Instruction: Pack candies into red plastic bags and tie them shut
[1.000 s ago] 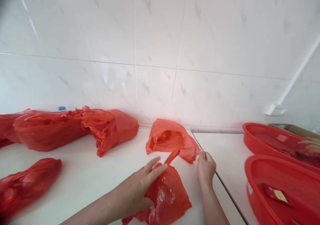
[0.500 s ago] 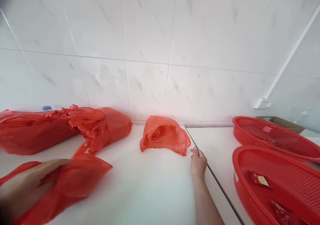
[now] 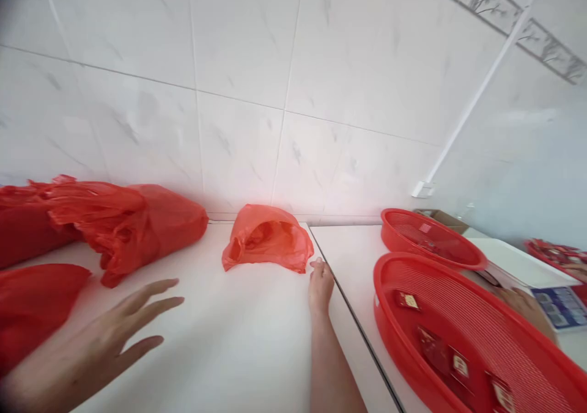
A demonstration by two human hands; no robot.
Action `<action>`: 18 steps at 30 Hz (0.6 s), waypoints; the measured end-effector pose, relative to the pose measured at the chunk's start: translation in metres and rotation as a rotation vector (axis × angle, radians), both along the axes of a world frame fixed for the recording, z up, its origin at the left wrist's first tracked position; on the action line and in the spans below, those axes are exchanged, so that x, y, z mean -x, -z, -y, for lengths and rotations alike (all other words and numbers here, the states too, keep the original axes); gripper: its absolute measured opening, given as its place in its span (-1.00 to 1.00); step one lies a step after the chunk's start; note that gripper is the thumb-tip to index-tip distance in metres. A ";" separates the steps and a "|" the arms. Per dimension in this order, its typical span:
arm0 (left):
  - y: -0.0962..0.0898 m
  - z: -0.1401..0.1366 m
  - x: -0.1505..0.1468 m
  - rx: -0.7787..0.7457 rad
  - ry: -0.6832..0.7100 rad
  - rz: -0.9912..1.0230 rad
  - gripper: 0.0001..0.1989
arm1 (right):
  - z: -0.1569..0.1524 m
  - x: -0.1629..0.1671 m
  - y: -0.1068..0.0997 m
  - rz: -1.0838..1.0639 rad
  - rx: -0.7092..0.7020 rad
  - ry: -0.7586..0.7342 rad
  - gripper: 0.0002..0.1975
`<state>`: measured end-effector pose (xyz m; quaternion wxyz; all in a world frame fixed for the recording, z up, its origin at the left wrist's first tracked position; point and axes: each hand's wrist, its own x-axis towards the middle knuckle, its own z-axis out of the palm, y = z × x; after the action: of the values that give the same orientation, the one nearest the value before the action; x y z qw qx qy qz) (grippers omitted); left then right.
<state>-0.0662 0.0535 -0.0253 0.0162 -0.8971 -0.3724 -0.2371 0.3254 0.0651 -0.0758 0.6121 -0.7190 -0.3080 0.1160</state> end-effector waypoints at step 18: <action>0.000 -0.098 -0.191 0.344 0.009 0.314 -0.41 | -0.005 0.024 -0.009 0.244 -0.004 -0.067 -0.33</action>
<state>0.1244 0.1510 -0.0253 -0.1962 -0.8405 -0.4011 -0.3068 0.3016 0.0698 -0.0664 0.5673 -0.7158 -0.4045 0.0475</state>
